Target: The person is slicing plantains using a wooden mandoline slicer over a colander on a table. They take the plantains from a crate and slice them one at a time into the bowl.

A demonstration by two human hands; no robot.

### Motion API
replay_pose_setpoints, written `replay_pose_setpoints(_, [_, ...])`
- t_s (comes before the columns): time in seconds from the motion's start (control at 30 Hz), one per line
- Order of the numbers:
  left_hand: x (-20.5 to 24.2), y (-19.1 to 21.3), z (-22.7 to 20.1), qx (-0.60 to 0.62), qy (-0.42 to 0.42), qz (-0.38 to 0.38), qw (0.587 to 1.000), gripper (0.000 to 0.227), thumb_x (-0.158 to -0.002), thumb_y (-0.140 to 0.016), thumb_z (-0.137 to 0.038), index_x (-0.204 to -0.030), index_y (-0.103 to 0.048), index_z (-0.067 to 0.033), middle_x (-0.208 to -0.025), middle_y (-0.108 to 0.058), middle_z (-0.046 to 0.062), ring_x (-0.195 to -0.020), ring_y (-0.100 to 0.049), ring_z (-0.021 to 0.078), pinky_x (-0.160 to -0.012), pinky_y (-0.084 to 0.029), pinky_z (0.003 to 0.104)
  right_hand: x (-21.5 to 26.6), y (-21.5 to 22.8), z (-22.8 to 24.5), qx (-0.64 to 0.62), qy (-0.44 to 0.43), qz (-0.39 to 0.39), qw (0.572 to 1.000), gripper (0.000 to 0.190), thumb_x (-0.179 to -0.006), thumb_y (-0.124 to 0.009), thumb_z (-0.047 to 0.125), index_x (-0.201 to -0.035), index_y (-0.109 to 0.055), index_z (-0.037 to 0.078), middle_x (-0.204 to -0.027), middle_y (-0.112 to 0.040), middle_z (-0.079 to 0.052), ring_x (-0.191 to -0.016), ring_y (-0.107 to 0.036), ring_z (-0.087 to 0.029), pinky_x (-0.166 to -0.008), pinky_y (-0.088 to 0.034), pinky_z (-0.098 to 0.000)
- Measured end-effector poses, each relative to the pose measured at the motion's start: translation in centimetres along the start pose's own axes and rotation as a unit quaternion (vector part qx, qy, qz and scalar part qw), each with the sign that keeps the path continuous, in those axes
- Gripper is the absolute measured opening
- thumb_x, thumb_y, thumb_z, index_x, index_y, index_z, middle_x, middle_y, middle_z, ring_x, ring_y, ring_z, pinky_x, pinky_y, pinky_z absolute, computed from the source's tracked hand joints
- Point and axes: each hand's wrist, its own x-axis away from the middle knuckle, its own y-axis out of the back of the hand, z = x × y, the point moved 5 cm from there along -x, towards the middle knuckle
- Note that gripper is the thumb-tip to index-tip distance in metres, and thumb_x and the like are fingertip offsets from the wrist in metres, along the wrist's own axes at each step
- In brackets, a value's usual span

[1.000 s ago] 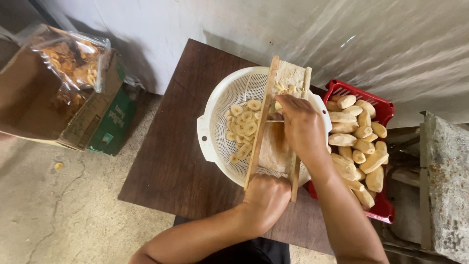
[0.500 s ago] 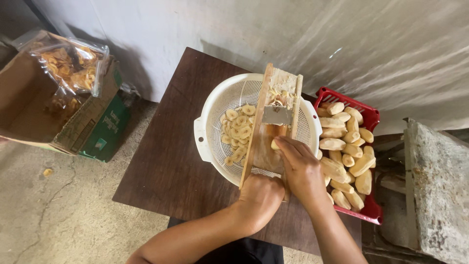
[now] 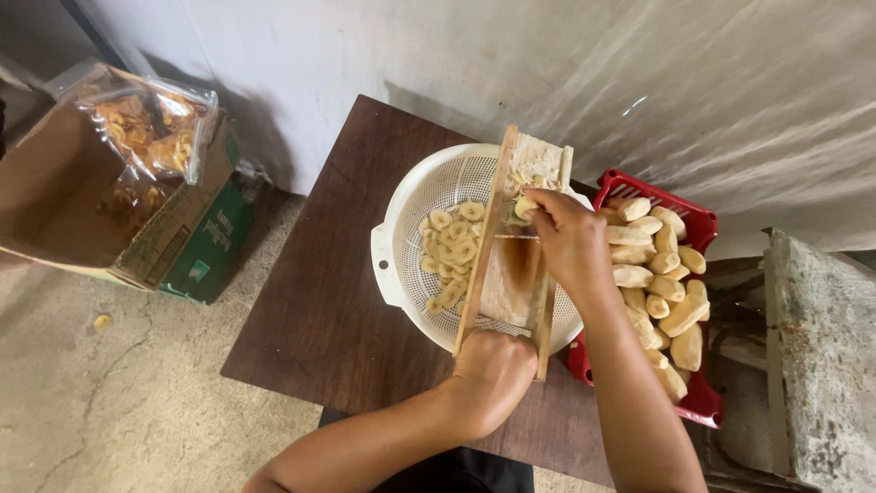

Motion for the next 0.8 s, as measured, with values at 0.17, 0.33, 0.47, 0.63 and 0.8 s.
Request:
replay_pose_setpoints(0.17, [0.1,-0.1,0.0,0.008,0.002,0.025,1.000,0.002,-0.072,-0.072,-0.010,-0.072,-0.073,-0.0126,-0.066,-0.069,0.005,-0.059,-0.070,0.0199,-0.046,-0.053,0.037,3.9,1.5,0.6,-0.025,-0.036,-0.013,0.999,0.025,-0.094,-0.070,0.005,-0.119,-0.072,0.004,-0.119,-0.073,-0.016,-0.104,-0.075,-0.028,-0.089,-0.061,-0.0357])
replay_pose_setpoints(0.33, [0.0,-0.3,0.0,-0.013,-0.005,-0.023,1.000,0.002,-0.069,-0.073,-0.012,-0.071,-0.072,-0.0129,-0.066,-0.068,0.004,-0.059,-0.070,0.0197,-0.047,-0.053,0.036,6.0,0.9,2.2,0.031,0.026,-0.011,0.999,0.025,-0.092,-0.069,0.001,-0.117,-0.073,0.001,-0.115,-0.075,-0.017,-0.108,-0.072,-0.032,-0.094,-0.058,-0.0394])
replay_pose_setpoints(0.47, [0.2,-0.1,0.0,0.005,-0.004,-0.046,0.999,0.001,-0.073,-0.071,-0.013,-0.072,-0.070,-0.0130,-0.065,-0.067,0.004,-0.058,-0.069,0.0196,-0.048,-0.052,0.036,5.6,0.7,2.0,0.052,0.011,0.014,0.998,0.025,-0.089,-0.069,0.000,-0.113,-0.074,0.001,-0.113,-0.075,-0.017,-0.105,-0.072,-0.033,-0.092,-0.057,-0.0403])
replay_pose_setpoints(0.63, [0.3,0.2,0.1,-0.006,0.018,-0.033,0.999,0.004,-0.072,-0.069,-0.012,-0.071,-0.069,-0.0148,-0.061,-0.065,0.005,-0.056,-0.067,0.0208,-0.048,-0.051,0.037,2.5,-0.7,0.9,0.014,0.005,0.006,1.000,0.022,-0.095,-0.066,-0.001,-0.116,-0.073,0.002,-0.115,-0.074,-0.017,-0.105,-0.073,-0.033,-0.092,-0.058,-0.0381])
replay_pose_setpoints(0.8, [-0.3,0.1,0.5,0.025,0.030,-0.028,0.999,0.005,-0.075,-0.069,-0.012,-0.071,-0.070,-0.0133,-0.061,-0.066,0.007,-0.055,-0.068,0.0219,-0.048,-0.051,0.038,0.2,-1.0,0.2,0.037,0.023,-0.002,0.999,0.023,-0.093,-0.069,0.000,-0.115,-0.073,0.001,-0.114,-0.075,-0.018,-0.101,-0.072,-0.036,-0.089,-0.057,-0.0414])
